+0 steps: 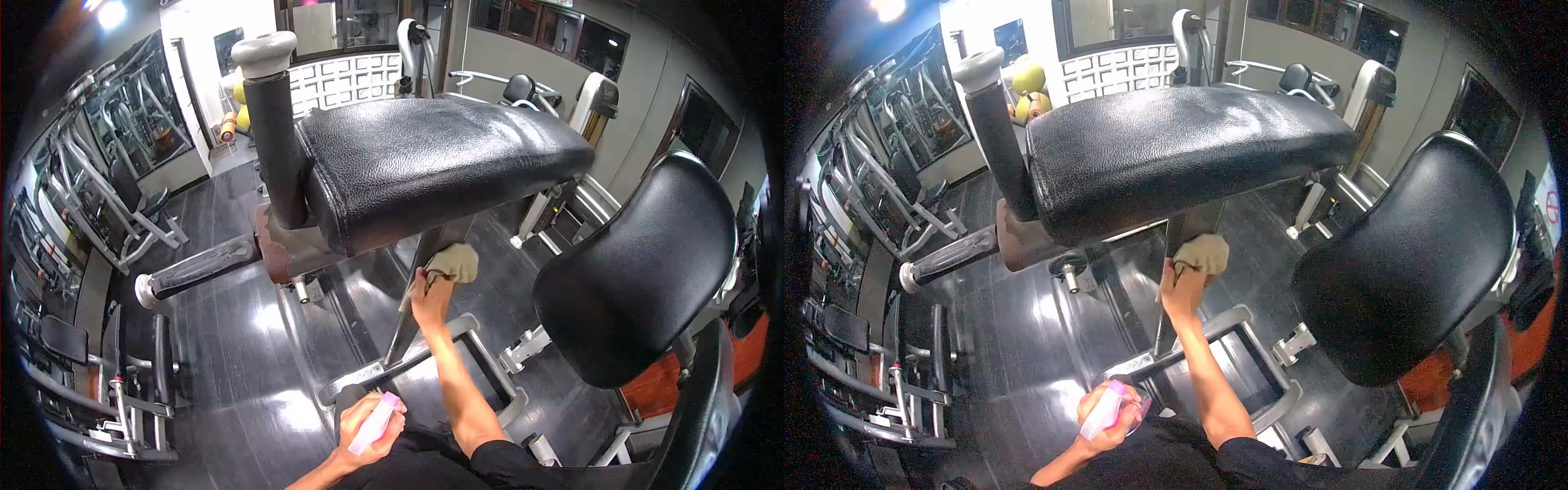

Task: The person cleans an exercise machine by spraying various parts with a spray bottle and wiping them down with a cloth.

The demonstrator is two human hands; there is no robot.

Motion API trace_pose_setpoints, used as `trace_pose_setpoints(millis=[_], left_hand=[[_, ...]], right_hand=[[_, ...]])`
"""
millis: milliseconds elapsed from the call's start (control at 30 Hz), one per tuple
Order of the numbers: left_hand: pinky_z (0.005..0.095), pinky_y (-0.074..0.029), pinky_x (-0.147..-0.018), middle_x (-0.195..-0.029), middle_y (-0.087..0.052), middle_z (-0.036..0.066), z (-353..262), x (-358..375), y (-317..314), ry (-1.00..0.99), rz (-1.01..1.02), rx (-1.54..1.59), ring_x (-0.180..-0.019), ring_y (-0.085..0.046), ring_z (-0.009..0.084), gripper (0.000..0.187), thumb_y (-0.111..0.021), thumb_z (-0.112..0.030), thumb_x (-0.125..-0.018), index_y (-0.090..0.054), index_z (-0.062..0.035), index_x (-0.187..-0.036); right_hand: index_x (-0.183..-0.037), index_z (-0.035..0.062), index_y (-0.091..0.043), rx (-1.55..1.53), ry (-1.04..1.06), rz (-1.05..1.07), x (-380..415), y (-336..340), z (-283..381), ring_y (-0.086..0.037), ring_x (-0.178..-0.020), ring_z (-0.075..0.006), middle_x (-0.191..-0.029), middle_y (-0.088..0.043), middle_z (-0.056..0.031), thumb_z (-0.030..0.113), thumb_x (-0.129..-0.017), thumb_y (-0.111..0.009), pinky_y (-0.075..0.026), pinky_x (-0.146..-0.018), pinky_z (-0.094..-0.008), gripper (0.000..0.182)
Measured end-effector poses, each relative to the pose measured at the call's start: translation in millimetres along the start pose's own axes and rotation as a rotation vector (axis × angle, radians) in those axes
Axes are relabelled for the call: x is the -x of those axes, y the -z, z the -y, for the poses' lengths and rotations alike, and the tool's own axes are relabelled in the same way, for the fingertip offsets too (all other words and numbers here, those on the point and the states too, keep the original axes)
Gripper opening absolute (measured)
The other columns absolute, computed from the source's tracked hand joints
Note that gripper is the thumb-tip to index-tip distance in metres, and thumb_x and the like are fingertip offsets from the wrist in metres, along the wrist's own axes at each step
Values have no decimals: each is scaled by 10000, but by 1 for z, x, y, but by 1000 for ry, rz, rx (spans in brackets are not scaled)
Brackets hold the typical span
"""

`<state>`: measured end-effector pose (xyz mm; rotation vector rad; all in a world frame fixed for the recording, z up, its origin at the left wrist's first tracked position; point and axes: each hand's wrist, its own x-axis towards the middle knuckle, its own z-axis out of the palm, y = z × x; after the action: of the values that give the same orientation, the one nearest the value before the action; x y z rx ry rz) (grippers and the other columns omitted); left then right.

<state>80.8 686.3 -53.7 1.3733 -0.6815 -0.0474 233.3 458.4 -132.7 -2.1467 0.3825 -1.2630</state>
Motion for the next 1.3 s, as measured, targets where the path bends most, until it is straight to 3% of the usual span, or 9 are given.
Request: trace_pose_setpoints(millis=[100, 267, 367, 500, 667, 967, 1133, 1167, 1300], left_hand=[[276, -544, -560, -886, -622, 160, 4, 0, 4, -54, 82, -72, -626, -648, 159, 143, -619, 45, -834, -555, 36, -962], [259, -513, -576, -852, -663, 106, 2, 0, -3, 14, 3, -21, -626, -637, 150, 117, -672, 11, -806, -612, 25, -906], [260, -513, -581, -851, -663, 106, 2, 3, -3, 27, 7, -15, -628, -636, 152, 123, -673, 9, -806, -613, 27, -912], [260, -516, -577, -853, -662, 107, 4, 5, -3, 23, 34, -27, -631, -637, 151, 124, -673, 10, -807, -613, 29, -914], [259, -526, -582, -851, -661, 110, 0, 8, 0, 40, 43, -23, -646, -647, 153, 124, -671, 10, -809, -612, 25, -918], [251, -532, -580, -861, -657, 109, 4, 10, 5, 38, 15, -62, -654, -659, 152, 115, -659, 6, -827, -609, 26, -928], [260, -533, -574, -851, -659, 111, 3, 11, 5, 63, -6, -23, -644, -655, 154, 127, -661, 10, -820, -610, 25, -935], [262, -533, -574, -848, -660, 112, 4, 11, 5, 70, -8, -23, -640, -653, 155, 132, -664, 9, -817, -609, 24, -936], [267, -532, -571, -850, -661, 114, 7, 10, 8, 42, 19, -90, -631, -649, 154, 142, -670, 5, -813, -609, 21, -940]], right_hand=[[-959, -43, -572, -45, 97, -37, -31, 19, 22, -514, -926, -425, -975, -561, -238, 139, -884, -585, -384, -819, -472, 197], [-917, -11, -636, 23, 138, 2, -13, 0, -10, -558, -878, -449, -943, -625, -234, 137, -869, -586, -418, -752, -501, 163], [-923, -25, -597, 1, -24, 172, 27, -11, -30, -523, -936, -447, -957, -589, -233, 196, -889, -583, -392, -833, -512, 224], [-852, -36, -541, 76, 13, 74, 84, -37, -62, -506, -876, -455, -888, -564, -267, 244, -917, -579, -370, -771, -514, 290], [-973, -69, -508, -38, -294, 209, 75, -24, -38, -490, -937, -446, -966, -527, -287, 324, -926, -581, -352, -876, -503, 402], [-916, -51, -524, -121, -48, 43, -20, 15, 10, -479, -920, -404, -945, -511, -242, 208, -896, -591, -351, -838, -470, 268], [-720, -15, -542, -153, -238, 203, 22, -3, -19, -493, -888, -415, -855, -546, -212, 194, -872, -621, -353, -765, -487, 270], [-839, -36, -559, -26, -71, 151, 42, -17, -40, -512, -838, -443, -873, -553, -256, 231, -842, -644, -370, -719, -504, 280], [-817, -50, -554, 92, 21, 0, 107, -55, -87, -480, -921, -445, -910, -535, -279, 342, -880, -631, -357, -841, -490, 404]])
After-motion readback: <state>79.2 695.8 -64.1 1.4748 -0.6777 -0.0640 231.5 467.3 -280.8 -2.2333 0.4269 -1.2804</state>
